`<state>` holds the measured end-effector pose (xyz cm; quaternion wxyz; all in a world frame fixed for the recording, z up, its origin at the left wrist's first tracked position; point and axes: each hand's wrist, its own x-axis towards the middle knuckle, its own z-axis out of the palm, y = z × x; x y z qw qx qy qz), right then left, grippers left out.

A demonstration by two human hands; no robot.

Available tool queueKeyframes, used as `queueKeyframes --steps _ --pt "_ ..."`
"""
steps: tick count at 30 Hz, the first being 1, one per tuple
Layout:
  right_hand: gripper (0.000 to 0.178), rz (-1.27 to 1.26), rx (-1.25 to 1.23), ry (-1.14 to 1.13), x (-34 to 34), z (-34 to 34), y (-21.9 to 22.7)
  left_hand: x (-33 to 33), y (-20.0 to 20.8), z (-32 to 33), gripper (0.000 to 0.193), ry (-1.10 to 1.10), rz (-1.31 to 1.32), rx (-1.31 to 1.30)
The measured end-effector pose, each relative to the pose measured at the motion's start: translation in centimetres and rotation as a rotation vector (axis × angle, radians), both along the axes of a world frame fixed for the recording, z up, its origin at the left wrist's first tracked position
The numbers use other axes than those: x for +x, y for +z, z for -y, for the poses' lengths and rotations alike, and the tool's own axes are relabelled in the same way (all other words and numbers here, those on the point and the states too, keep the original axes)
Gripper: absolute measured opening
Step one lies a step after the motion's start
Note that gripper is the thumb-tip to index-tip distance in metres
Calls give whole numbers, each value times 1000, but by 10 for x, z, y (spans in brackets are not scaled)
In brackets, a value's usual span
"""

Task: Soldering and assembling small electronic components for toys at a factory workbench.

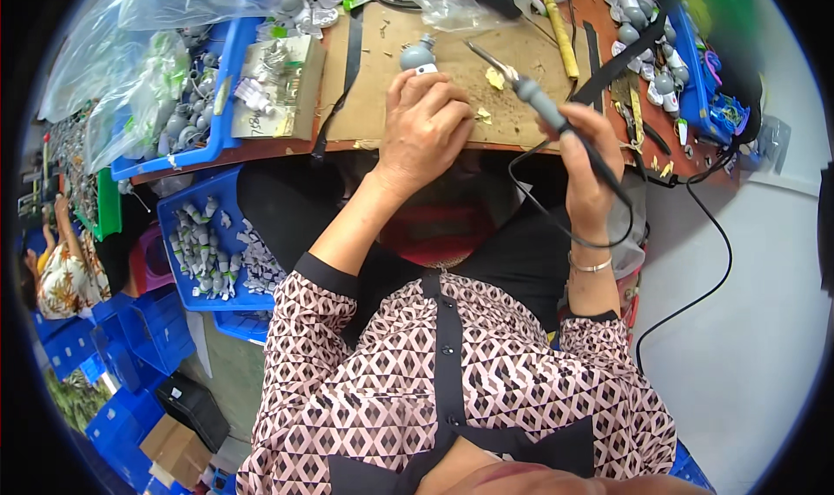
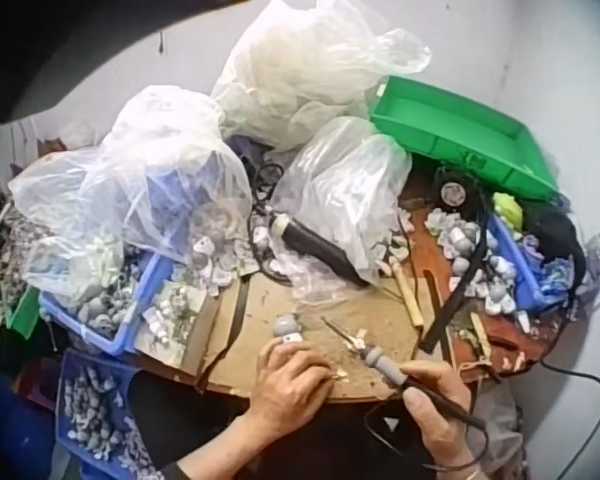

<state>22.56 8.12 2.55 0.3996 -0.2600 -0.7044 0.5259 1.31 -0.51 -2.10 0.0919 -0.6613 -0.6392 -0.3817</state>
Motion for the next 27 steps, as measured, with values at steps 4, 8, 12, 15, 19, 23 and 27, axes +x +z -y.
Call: queueKeyframes --steps 4,8,12,15,19,23,27 --pt "31 174 221 -96 42 29 -3 2 -2 -1 10 -2 1 9" --pt "32 203 430 23 47 40 2 3 -3 0 9 26 -17 11" --pt "35 251 507 89 48 45 -3 3 -4 0 9 29 -25 5" --pt "37 258 582 51 44 46 -3 4 -4 0 10 25 -29 6" --pt "39 266 580 52 42 46 -6 2 -5 0 11 23 -29 16" --pt "41 271 594 56 41 47 -7 3 -6 0 11 26 -30 16" --pt "37 312 612 79 41 48 -5 1 -6 1 11 33 -36 12"
